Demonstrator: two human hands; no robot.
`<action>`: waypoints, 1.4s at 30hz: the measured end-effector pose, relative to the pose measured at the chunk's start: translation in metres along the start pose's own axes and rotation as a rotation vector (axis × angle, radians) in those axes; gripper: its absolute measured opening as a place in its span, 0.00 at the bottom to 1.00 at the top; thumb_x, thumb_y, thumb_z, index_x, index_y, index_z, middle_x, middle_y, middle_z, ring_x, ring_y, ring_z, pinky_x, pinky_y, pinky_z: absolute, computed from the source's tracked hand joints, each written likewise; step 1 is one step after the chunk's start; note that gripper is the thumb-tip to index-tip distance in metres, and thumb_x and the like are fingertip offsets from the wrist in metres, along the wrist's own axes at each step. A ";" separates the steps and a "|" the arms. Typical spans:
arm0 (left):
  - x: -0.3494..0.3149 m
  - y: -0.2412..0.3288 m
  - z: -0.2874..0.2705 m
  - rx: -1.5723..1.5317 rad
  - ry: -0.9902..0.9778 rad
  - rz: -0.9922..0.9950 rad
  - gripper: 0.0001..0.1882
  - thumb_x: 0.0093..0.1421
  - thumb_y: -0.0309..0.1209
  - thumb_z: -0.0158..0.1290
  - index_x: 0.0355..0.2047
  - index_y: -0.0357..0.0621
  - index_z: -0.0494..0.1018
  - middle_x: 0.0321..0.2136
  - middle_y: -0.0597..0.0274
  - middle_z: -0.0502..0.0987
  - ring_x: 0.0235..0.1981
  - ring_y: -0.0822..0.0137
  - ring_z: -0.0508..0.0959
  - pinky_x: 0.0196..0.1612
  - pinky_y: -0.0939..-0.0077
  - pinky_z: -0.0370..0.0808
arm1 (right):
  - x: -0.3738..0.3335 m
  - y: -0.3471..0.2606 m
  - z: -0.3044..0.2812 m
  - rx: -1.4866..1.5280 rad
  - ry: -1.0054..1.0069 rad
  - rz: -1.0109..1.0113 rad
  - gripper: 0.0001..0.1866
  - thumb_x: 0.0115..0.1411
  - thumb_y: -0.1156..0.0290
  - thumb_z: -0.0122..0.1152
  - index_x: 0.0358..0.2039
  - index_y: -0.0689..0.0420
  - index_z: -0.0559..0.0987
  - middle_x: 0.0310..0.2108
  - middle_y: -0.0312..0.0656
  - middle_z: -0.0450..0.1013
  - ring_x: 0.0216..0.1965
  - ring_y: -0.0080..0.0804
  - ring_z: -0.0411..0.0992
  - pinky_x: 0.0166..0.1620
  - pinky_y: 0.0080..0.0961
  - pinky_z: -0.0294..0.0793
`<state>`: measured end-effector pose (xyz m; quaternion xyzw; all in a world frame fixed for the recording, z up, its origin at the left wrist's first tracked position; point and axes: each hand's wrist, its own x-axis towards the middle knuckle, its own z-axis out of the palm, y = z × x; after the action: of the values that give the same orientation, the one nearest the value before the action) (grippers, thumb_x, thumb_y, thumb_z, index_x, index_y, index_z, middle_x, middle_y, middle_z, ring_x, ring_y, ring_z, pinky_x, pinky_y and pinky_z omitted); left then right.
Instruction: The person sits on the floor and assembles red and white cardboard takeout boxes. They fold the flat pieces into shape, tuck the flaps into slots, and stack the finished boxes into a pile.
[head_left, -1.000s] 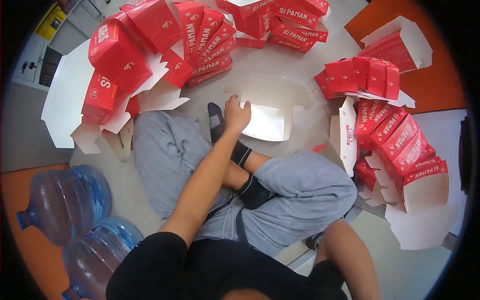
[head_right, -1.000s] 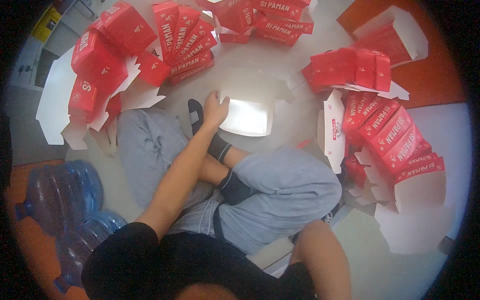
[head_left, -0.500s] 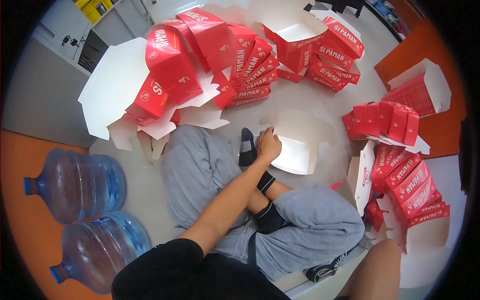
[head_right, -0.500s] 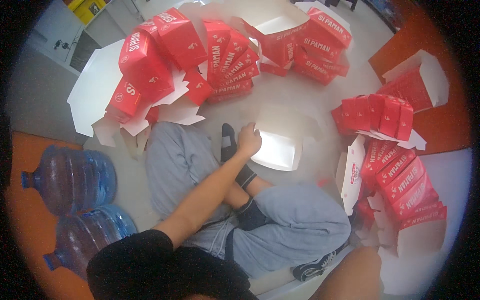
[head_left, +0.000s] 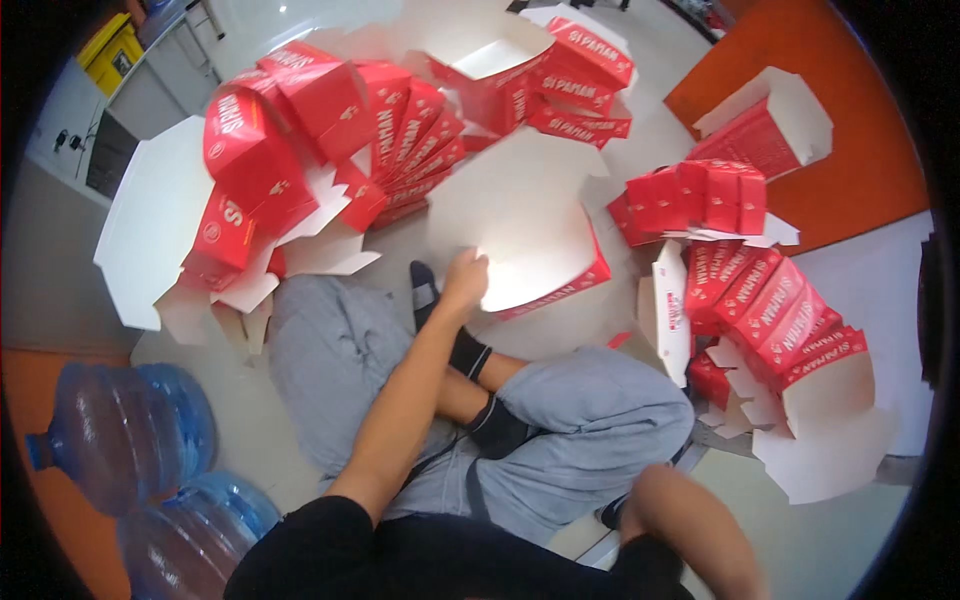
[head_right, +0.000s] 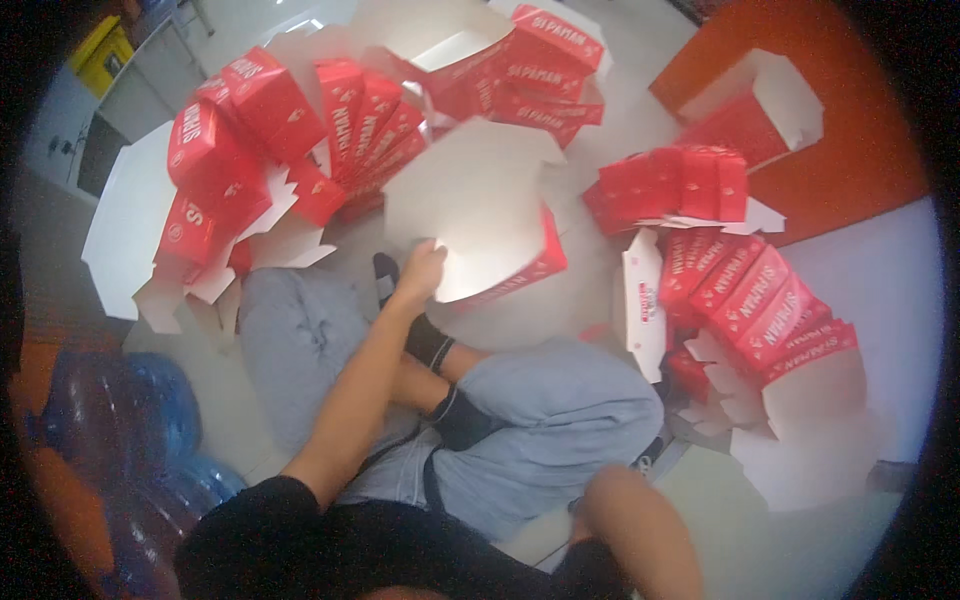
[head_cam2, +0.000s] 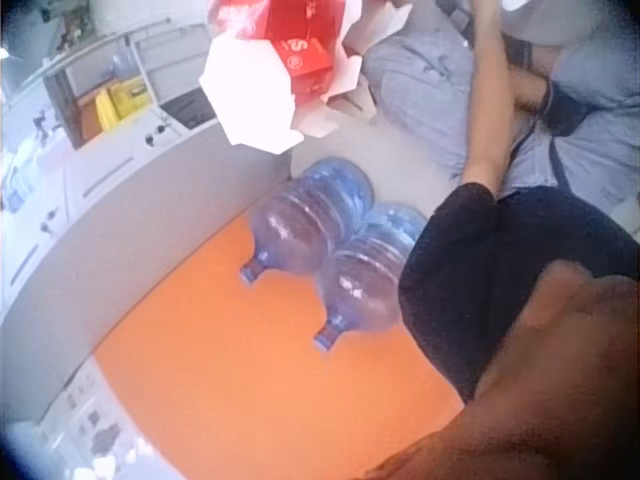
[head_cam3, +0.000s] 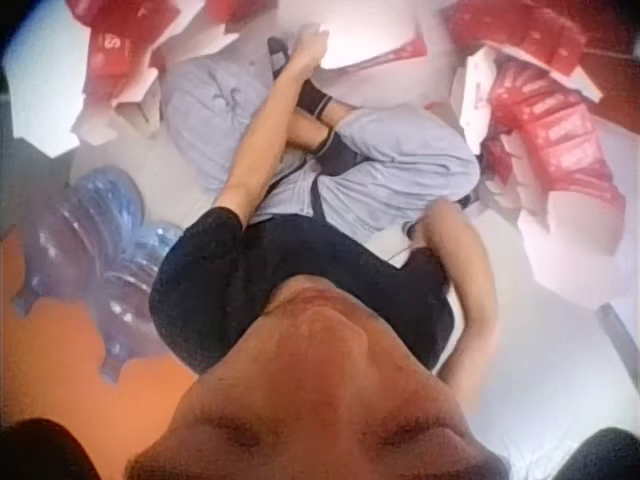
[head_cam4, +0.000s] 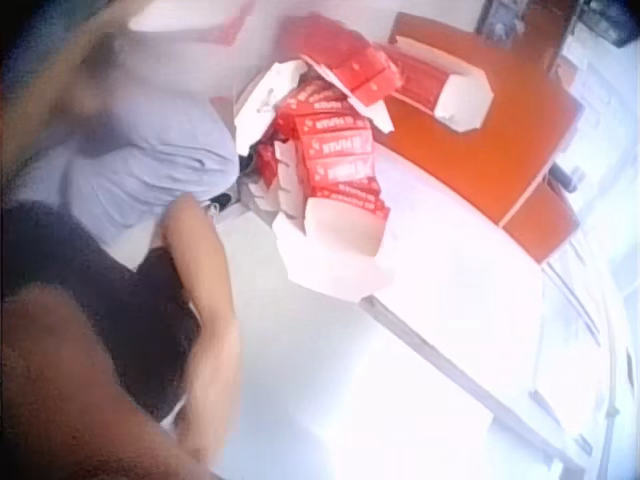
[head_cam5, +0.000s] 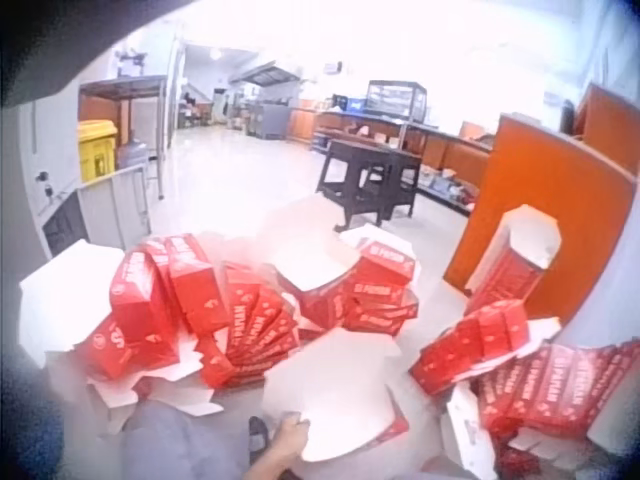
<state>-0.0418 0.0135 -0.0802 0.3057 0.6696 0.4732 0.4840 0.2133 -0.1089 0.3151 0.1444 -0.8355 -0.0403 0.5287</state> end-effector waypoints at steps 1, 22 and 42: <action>0.003 0.008 0.001 -0.050 -0.077 -0.018 0.18 0.70 0.31 0.43 0.52 0.32 0.75 0.42 0.55 0.82 0.42 0.66 0.80 0.48 0.69 0.74 | -0.024 0.000 -0.007 -0.036 0.092 0.208 0.48 0.48 0.42 0.75 0.63 0.58 0.70 0.66 0.49 0.61 0.68 0.48 0.57 0.67 0.46 0.60; -0.065 0.087 -0.019 -0.429 -0.503 0.314 0.62 0.61 0.50 0.64 0.76 0.42 0.31 0.74 0.53 0.48 0.71 0.62 0.57 0.71 0.64 0.56 | -0.251 0.078 0.131 0.602 0.537 1.518 0.55 0.55 0.67 0.73 0.74 0.59 0.48 0.74 0.48 0.48 0.73 0.39 0.53 0.72 0.39 0.55; -0.068 0.104 -0.023 -0.051 -0.382 0.563 0.58 0.64 0.44 0.60 0.74 0.33 0.30 0.71 0.40 0.45 0.73 0.50 0.43 0.74 0.54 0.42 | -0.252 0.078 0.143 0.260 0.657 1.594 0.28 0.71 0.69 0.56 0.68 0.66 0.65 0.63 0.49 0.69 0.56 0.33 0.73 0.51 0.29 0.80</action>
<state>-0.0454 -0.0151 0.0425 0.5495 0.4440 0.5392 0.4585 0.1706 0.0250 0.0501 -0.4198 -0.4908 0.4810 0.5928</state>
